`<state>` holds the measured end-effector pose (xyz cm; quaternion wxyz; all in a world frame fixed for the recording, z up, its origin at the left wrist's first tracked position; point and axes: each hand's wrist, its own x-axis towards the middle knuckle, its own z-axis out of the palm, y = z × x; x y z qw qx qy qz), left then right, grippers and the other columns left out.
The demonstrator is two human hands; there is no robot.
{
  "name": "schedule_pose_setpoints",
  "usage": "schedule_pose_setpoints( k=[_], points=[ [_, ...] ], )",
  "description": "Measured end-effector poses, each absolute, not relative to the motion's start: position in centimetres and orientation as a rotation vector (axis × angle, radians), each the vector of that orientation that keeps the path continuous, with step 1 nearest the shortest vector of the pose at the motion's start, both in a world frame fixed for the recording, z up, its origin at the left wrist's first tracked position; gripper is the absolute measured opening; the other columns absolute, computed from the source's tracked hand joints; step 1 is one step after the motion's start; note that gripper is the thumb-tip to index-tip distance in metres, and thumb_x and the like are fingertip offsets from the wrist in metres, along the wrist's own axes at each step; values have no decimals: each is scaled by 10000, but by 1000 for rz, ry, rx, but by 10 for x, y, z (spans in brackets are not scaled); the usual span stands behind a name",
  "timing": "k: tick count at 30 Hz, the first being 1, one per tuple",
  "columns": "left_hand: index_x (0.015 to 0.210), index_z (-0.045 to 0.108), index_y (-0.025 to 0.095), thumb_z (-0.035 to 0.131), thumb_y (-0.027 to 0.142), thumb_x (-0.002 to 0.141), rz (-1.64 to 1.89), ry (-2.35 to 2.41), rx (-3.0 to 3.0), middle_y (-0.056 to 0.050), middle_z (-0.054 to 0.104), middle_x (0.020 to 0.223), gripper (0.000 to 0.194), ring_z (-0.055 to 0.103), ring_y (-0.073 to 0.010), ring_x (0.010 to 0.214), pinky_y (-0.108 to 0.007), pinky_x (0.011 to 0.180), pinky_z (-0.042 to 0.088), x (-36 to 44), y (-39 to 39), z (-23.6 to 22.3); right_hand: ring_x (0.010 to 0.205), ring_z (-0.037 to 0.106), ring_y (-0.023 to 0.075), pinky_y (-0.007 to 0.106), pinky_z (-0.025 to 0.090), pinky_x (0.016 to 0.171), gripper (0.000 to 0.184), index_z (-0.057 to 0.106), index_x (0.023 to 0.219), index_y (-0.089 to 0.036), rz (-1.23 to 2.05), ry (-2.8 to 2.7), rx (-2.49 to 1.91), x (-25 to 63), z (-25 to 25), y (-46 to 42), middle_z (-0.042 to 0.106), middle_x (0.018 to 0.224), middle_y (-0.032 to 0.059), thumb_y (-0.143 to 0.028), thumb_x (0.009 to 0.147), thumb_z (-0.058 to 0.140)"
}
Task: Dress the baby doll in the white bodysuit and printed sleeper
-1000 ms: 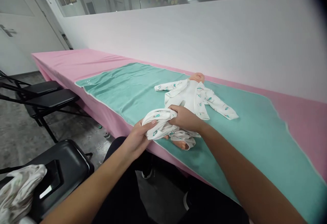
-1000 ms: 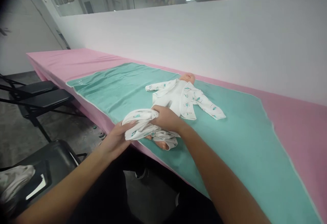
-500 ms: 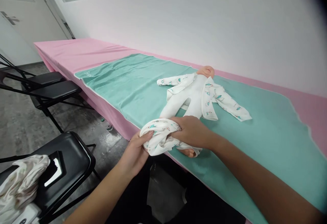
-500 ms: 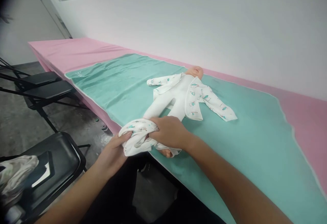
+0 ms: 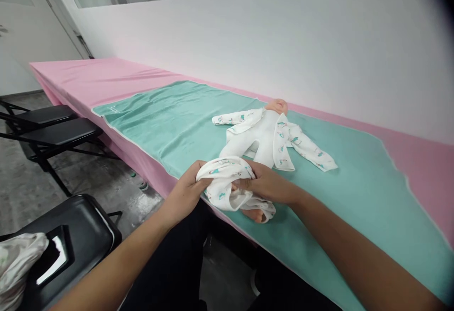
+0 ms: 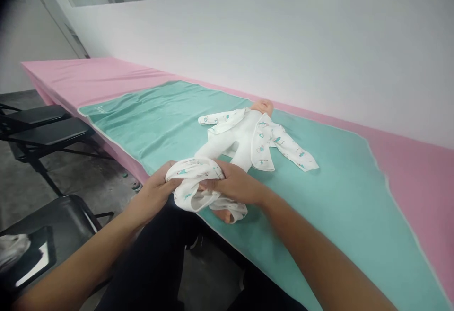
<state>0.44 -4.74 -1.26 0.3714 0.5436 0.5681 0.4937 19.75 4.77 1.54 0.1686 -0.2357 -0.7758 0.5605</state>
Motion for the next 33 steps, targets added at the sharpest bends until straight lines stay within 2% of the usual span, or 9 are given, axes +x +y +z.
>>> schedule_pose_setpoints(
  k=[4, 10, 13, 16, 21, 25, 29, 31, 33],
  points=[
    [964, 540, 182, 529, 388, 818, 1371, 1302, 1449, -25, 570, 915, 253, 509, -160, 836, -248, 713, 412, 0, -27, -11, 929, 571, 191, 307, 445, 769, 456, 547, 1161, -221, 1806, -2015, -596, 202, 11, 56, 631, 1031, 31, -368, 743, 654],
    [849, 544, 159, 615, 323, 724, 1433, 1197, 1261, 9, 559, 763, 218, 500, -122, 684, -218, 617, 396, -7, 14, -10, 933, 583, 193, 300, 462, 764, 516, 552, 1141, -230, 1776, -1846, -695, 202, 10, 54, 641, 1038, 28, -321, 668, 735],
    [845, 551, 146, 649, 287, 684, 1345, 1009, 1168, 2, 578, 744, 236, 519, -122, 651, -228, 608, 399, -11, 39, -8, 857, 600, 183, 288, 469, 717, 465, 562, 1116, -220, 1813, -1666, -659, 206, 7, 59, 653, 990, 31, -403, 707, 688],
    [904, 582, 142, 674, 246, 645, 1210, 834, 1134, -38, 614, 793, 294, 552, -147, 679, -255, 634, 421, -19, 58, -4, 796, 596, 175, 271, 459, 685, 363, 611, 970, -200, 1820, -1427, -670, 215, 0, 71, 660, 888, 26, -504, 775, 572],
    [998, 607, 148, 691, 316, 607, 1117, 721, 1135, -116, 641, 950, 433, 592, -241, 854, -327, 747, 445, -31, 72, 1, 700, 533, 156, 257, 407, 647, 307, 608, 739, -195, 1493, -1316, -888, 228, -6, 97, 620, 720, -7, -501, 720, 625],
    [978, 603, 167, 578, 487, 730, 1094, 799, 1290, -115, 629, 974, 406, 592, -238, 868, -324, 728, 446, -27, 85, 11, 569, 405, 125, 253, 318, 557, 365, 501, 598, -191, 1058, -1501, -1046, 234, -8, 104, 475, 559, -42, -513, 757, 566],
    [906, 592, 172, 540, 471, 774, 1010, 1165, 1789, -51, 597, 820, 332, 558, -191, 771, -302, 703, 435, -7, 112, 19, 583, 426, 142, 266, 332, 569, 310, 525, 681, -200, 706, -1668, -1167, 234, -12, 102, 472, 585, -31, -483, 807, 501],
    [995, 572, 180, 530, 410, 791, 1172, 1369, 2018, -60, 574, 914, 310, 541, -201, 867, -322, 793, 426, 6, 128, 20, 661, 480, 167, 282, 374, 612, 244, 536, 782, -205, 516, -1725, -1167, 232, -12, 100, 525, 696, -2, -439, 827, 484],
    [1125, 529, 198, 546, 338, 783, 1361, 1530, 2181, -96, 509, 1136, 370, 477, -234, 1057, -356, 908, 374, 17, 142, 18, 831, 512, 205, 320, 408, 719, 204, 533, 892, -205, 275, -1747, -1144, 230, -11, 100, 552, 881, 48, -393, 831, 484]
  ],
)
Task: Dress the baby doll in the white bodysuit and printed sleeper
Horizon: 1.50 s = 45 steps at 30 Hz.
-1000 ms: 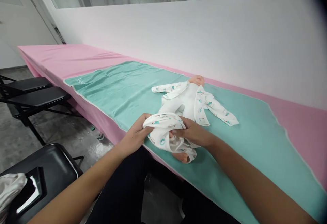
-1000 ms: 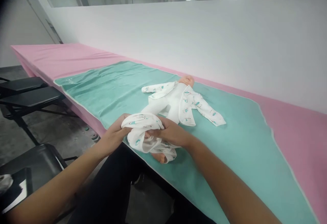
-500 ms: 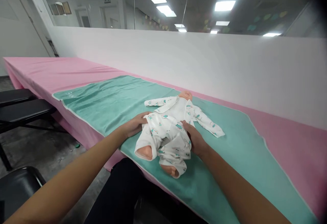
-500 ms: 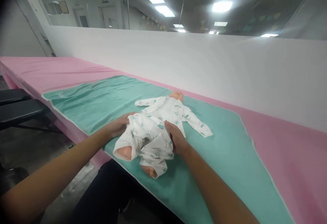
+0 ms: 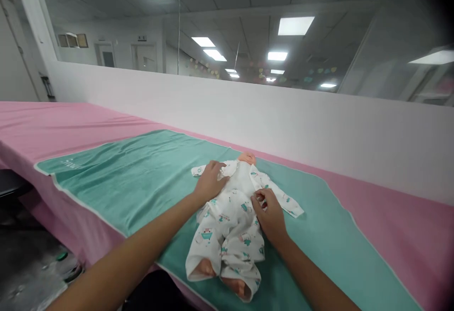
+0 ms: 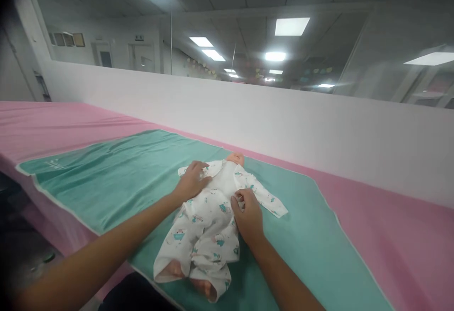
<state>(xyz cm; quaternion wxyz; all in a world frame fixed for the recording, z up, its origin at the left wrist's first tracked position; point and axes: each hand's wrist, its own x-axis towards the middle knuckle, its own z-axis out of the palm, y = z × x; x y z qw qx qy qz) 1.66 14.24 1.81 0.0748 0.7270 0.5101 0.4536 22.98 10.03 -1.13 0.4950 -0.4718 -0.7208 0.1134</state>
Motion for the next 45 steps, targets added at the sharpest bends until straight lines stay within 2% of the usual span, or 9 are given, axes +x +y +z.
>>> schedule_pose_setpoints(
  k=[4, 9, 15, 20, 26, 30, 33, 36, 45],
  points=[
    [1206, 490, 207, 471, 335, 838, 1250, 1732, 2220, -124, 507, 1207, 390, 447, -273, 1129, -394, 924, 343, 18, 166, 3, 1076, 443, 251, 405, 357, 918, 331, 492, 1090, -211, 81, -1707, -1203, 230, -11, 105, 490, 1138, 94, -394, 815, 511],
    [1063, 560, 200, 383, 401, 878, 1042, 1793, 1923, -120, 637, 1004, 326, 568, -266, 963, -345, 791, 397, -14, 190, -21, 760, 517, 196, 343, 429, 716, 376, 475, 1118, -223, 435, -1634, -1320, 232, -18, 115, 539, 877, 34, -460, 826, 475],
    [1066, 510, 180, 312, 361, 891, 1115, 2096, 1544, -160, 623, 987, 320, 575, -302, 940, -386, 750, 409, -48, 204, -26, 637, 488, 161, 280, 378, 619, 318, 570, 949, -221, 281, -1664, -1414, 249, -18, 119, 525, 683, -12, -489, 811, 471],
    [1004, 532, 185, 390, 100, 783, 1170, 2244, 1747, -137, 582, 1041, 277, 526, -296, 1008, -392, 784, 407, -41, 189, -24, 587, 489, 162, 272, 357, 572, 332, 600, 868, -223, 135, -1534, -1745, 309, -25, 119, 538, 615, -9, -513, 781, 464],
    [887, 583, 179, 430, 94, 741, 1308, 1424, 1818, -44, 635, 891, 228, 581, -182, 887, -306, 831, 438, -18, 178, -15, 736, 554, 206, 314, 365, 684, 240, 595, 822, -240, 31, -1699, -1826, 306, -28, 111, 640, 784, 19, -449, 767, 492],
    [894, 629, 207, 567, 340, 753, 1104, 1034, 1888, -49, 548, 1212, 203, 457, -236, 1173, -352, 1020, 318, -11, 166, -4, 774, 543, 184, 289, 389, 704, 215, 589, 840, -223, 488, -1798, -1444, 259, -22, 99, 630, 819, 10, -404, 796, 481],
    [1021, 621, 263, 606, 446, 735, 869, 918, 1956, -18, 227, 1481, 340, 144, -256, 1372, -382, 1105, 155, -15, 154, 5, 697, 522, 162, 265, 386, 631, 142, 575, 765, -200, 869, -1757, -1319, 246, -25, 94, 601, 720, -11, -335, 758, 533],
    [1118, 581, 305, 626, 449, 723, 649, 774, 1951, 32, 2, 1523, 423, -6, -253, 1392, -384, 1099, 186, -20, 149, 10, 690, 534, 161, 272, 399, 632, 113, 603, 746, -186, 1132, -1748, -1230, 252, -26, 93, 613, 719, -9, -289, 733, 560],
    [836, 638, 219, 647, 375, 694, 642, 722, 2074, 41, 60, 1520, 211, 117, -257, 1382, -343, 1082, 229, -20, 151, 11, 861, 567, 218, 325, 451, 748, 206, 667, 853, -205, 1334, -2074, -1069, 247, -4, 77, 640, 930, 28, -225, 649, 645]
  ],
)
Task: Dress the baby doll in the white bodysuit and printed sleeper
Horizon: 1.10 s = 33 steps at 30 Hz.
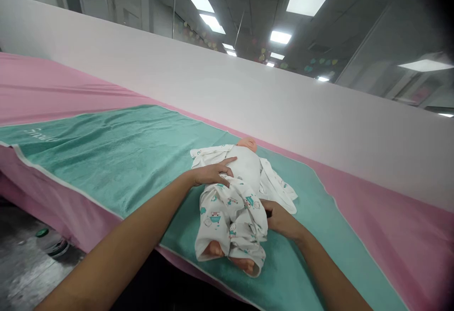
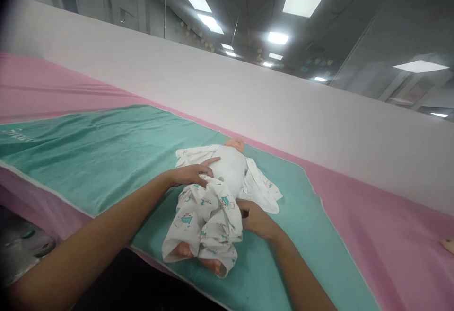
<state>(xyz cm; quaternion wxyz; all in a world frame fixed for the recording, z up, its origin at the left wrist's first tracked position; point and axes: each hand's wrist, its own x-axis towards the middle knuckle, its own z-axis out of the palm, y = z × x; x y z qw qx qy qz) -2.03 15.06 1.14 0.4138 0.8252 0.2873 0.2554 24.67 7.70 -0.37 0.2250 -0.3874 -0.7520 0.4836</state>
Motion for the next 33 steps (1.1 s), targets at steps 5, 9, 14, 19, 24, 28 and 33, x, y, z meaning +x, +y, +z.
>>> schedule_pose_setpoints(
  k=[5, 9, 14, 19, 24, 28, 33],
  points=[
    [856, 589, 206, 603, 373, 738, 964, 788, 2032, -16, 426, 1380, 204, 357, -217, 1277, -343, 1056, 264, -16, 157, 3, 913, 533, 203, 303, 429, 717, 72, 558, 681, -195, 790, -1893, -1199, 248, -19, 90, 587, 994, 46, -258, 716, 563],
    [931, 577, 219, 551, 380, 771, 1181, 943, 1928, -9, 601, 1152, 229, 513, -178, 1090, -291, 951, 366, -9, 167, -10, 1135, 441, 221, 311, 416, 779, 132, 472, 651, -200, 481, -1748, -1259, 247, -30, 105, 445, 1289, 54, -282, 745, 515],
    [816, 512, 210, 564, 371, 755, 1319, 1241, 1862, 25, 609, 829, 180, 550, -165, 829, -271, 768, 405, 3, 190, -17, 773, 508, 166, 282, 371, 664, 190, 464, 651, -202, 355, -1644, -1406, 245, -24, 135, 605, 873, 16, -355, 763, 478],
    [797, 503, 191, 560, 380, 762, 1319, 1320, 1797, 9, 568, 778, 200, 533, -171, 812, -278, 747, 396, 11, 213, -18, 592, 369, 137, 265, 297, 568, 300, 381, 603, -215, 291, -1492, -1506, 242, -24, 176, 401, 577, -42, -456, 758, 469],
    [889, 589, 140, 583, 431, 766, 1185, 907, 1453, -71, 628, 890, 315, 564, -191, 864, -300, 757, 446, 10, 215, -23, 622, 386, 140, 265, 334, 589, 310, 378, 651, -219, 403, -1400, -1482, 240, -38, 188, 427, 628, -30, -495, 770, 454],
    [877, 621, 106, 578, 475, 771, 1058, 667, 1212, -83, 631, 829, 386, 578, -163, 768, -283, 693, 462, 2, 212, -21, 762, 489, 166, 288, 393, 716, 241, 500, 838, -206, 441, -1371, -1413, 238, -38, 184, 553, 830, 15, -430, 750, 509],
    [795, 614, 141, 629, 458, 717, 886, 841, 1561, -19, 569, 727, 327, 493, -115, 634, -232, 572, 385, -7, 206, -6, 1071, 492, 193, 332, 382, 904, 214, 537, 953, -216, 470, -1464, -1118, 235, -34, 178, 541, 1163, 59, -320, 773, 484]
  ],
)
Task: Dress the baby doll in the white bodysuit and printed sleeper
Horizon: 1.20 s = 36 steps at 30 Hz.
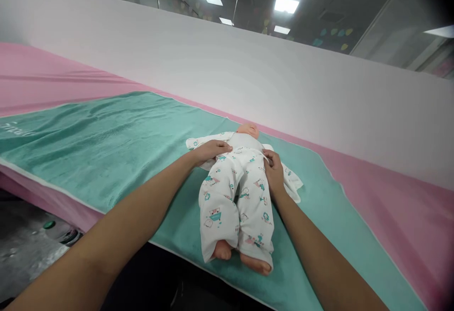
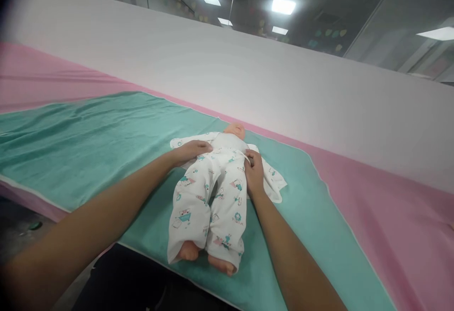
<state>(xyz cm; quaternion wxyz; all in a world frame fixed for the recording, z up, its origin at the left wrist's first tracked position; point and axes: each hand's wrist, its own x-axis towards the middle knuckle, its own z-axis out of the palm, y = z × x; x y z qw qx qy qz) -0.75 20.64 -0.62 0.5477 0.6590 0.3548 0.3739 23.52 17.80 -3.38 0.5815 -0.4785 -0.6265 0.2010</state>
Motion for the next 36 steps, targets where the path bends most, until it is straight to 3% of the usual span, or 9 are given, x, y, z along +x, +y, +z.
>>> schedule_pose_setpoints(
  k=[3, 7, 11, 14, 23, 27, 30, 33, 36],
  points=[
    [748, 581, 164, 628, 448, 710, 906, 941, 1870, -6, 546, 755, 291, 480, -120, 677, -227, 599, 371, -8, 200, 0, 1146, 467, 191, 340, 359, 954, 180, 535, 926, -221, 562, -1481, -1054, 235, -34, 176, 517, 1246, 54, -307, 778, 480],
    [778, 551, 187, 530, 375, 785, 1183, 1019, 2096, -17, 564, 907, 189, 506, -146, 819, -243, 729, 388, 0, 196, 2, 1109, 498, 194, 338, 365, 937, 238, 542, 967, -231, 598, -1443, -1130, 236, -31, 176, 548, 1229, 45, -374, 784, 488],
    [740, 493, 200, 427, 329, 847, 1239, 1309, 2273, -2, 528, 690, 180, 482, -159, 692, -266, 673, 343, 14, 216, 5, 829, 541, 188, 299, 394, 754, 292, 601, 834, -226, 408, -1578, -1314, 240, -22, 187, 639, 878, 13, -475, 796, 453],
    [733, 436, 212, 438, 303, 840, 1178, 1450, 2244, 9, 473, 616, 141, 462, -170, 644, -265, 624, 308, 26, 243, 6, 652, 478, 162, 277, 339, 628, 345, 536, 639, -216, 266, -1651, -1475, 244, -19, 206, 574, 650, -9, -507, 793, 434],
    [708, 404, 209, 437, 340, 836, 1072, 1567, 2099, -30, 507, 653, 187, 494, -212, 690, -295, 640, 316, 27, 259, -18, 602, 413, 167, 280, 267, 583, 346, 413, 660, -225, 200, -1601, -1579, 247, -41, 222, 511, 623, 7, -514, 839, 350],
    [644, 460, 192, 424, 352, 832, 998, 1499, 2023, -48, 567, 682, 250, 524, -208, 718, -299, 666, 357, 13, 236, -17, 579, 385, 153, 278, 272, 559, 414, 386, 591, -217, 401, -1640, -1545, 254, -43, 205, 478, 578, -4, -562, 820, 368],
    [643, 516, 181, 447, 354, 809, 942, 1335, 1864, -39, 610, 725, 250, 545, -178, 697, -267, 614, 394, 4, 217, -16, 536, 373, 122, 258, 282, 511, 394, 412, 596, -205, 785, -1538, -1422, 260, -41, 195, 459, 563, -28, -554, 773, 452],
    [724, 576, 158, 535, 299, 750, 854, 1046, 1455, -37, 623, 736, 149, 565, -153, 665, -248, 585, 431, -4, 208, -16, 501, 390, 90, 233, 305, 490, 291, 465, 661, -191, 1166, -1433, -1225, 265, -37, 188, 465, 565, -51, -458, 709, 572],
    [789, 610, 114, 603, 152, 658, 786, 837, 1188, -57, 640, 751, 137, 598, -153, 702, -255, 645, 470, -8, 206, -15, 576, 495, 96, 230, 384, 556, 212, 536, 786, -186, 1357, -1410, -1088, 269, -30, 181, 570, 670, -31, -318, 652, 636]
  ],
)
